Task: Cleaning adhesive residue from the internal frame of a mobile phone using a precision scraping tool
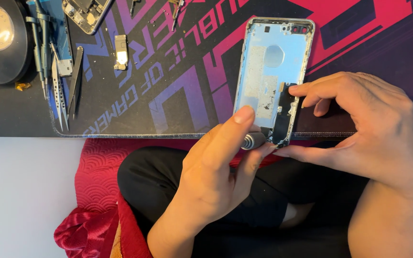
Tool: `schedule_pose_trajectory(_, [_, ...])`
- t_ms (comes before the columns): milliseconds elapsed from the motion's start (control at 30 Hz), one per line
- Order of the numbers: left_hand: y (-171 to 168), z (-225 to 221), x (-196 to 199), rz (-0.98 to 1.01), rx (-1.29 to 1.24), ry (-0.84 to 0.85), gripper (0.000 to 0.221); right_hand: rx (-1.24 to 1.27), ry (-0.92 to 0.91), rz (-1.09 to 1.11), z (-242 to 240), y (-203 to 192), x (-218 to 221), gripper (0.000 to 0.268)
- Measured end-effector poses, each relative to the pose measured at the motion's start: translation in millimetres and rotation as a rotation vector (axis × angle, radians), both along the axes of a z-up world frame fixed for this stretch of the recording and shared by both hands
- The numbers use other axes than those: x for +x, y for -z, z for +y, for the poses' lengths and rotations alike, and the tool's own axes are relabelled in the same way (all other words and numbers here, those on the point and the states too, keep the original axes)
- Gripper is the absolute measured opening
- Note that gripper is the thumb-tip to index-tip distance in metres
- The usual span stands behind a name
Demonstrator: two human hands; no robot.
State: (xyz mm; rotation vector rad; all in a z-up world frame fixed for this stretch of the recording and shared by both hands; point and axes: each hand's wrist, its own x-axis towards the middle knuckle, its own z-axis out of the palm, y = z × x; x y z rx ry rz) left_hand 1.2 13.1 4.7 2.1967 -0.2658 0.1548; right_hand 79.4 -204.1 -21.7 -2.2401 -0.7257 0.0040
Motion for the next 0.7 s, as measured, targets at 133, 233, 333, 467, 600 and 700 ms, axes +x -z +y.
schedule_pose_trajectory(133, [3, 13, -10, -0.017, -0.211, 0.011, 0.071, 0.014, 0.012, 0.004, 0, 1, -4, 0.069])
schedule_pose_trajectory(233, [-8, 34, -9, -0.038, -0.104, -0.094, 0.097, 0.003, 0.006, -0.015, -1, 1, -5, 0.072])
schedule_pose_trajectory(333, [-25, 68, 1, 0.065, -0.325, -0.198, 0.084, -0.053, 0.024, 0.066, -3, 11, -3, 0.082])
schedule_pose_trajectory(467, [-20, 113, 17, -0.260, 0.100, -0.432, 0.037, 0.024, 0.057, 0.137, -9, 27, -10, 0.081])
schedule_pose_trajectory(600, [-2, 135, 30, -0.305, 0.125, -0.503, 0.037, -0.063, 0.010, 0.053, -29, 59, -6, 0.093])
schedule_pose_trajectory(700, [6, 141, 35, -0.305, 0.154, -0.511, 0.033, -0.088, -0.008, 0.116, -33, 63, -3, 0.090])
